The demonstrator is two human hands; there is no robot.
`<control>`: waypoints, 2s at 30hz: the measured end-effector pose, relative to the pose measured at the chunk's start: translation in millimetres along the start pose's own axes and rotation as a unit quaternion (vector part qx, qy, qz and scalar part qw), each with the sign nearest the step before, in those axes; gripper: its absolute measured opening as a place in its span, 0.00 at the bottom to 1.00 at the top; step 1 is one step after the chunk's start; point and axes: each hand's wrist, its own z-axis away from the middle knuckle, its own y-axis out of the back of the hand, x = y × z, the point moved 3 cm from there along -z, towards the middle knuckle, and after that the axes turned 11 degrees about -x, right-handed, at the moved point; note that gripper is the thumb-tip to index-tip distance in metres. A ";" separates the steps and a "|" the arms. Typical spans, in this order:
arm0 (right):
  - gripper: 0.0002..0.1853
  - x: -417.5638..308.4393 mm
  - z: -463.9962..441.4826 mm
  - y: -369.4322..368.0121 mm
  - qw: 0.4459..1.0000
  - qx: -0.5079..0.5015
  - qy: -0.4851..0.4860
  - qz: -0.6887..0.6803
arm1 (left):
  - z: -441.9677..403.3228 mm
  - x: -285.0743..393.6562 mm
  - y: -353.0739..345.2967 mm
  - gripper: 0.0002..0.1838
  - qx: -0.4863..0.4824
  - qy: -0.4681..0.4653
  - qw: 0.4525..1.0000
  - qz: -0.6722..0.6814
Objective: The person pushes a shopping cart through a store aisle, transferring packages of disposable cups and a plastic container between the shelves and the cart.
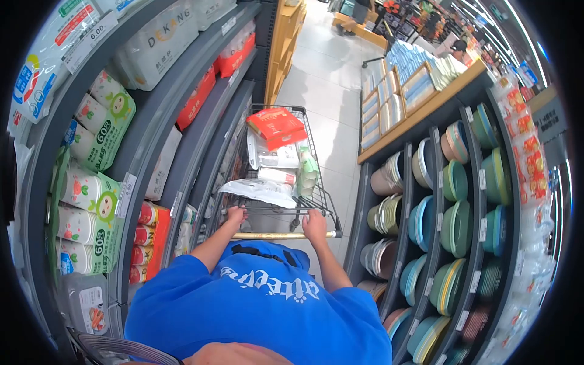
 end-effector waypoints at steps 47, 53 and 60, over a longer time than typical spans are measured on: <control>0.42 108.7 -291.5 17.5 0.930 -0.234 -0.282 -0.014 | -58.9 135.5 -51.0 0.15 -0.116 0.010 0.968 -0.224; 0.40 99.9 -369.9 6.9 0.952 -0.165 -0.252 -0.046 | -63.7 102.3 -23.0 0.20 -0.054 -0.060 0.958 -0.275; 0.48 108.9 -402.8 -43.9 0.938 -0.080 -0.291 -0.169 | -13.6 140.8 -39.3 0.17 0.027 -0.044 0.951 -0.304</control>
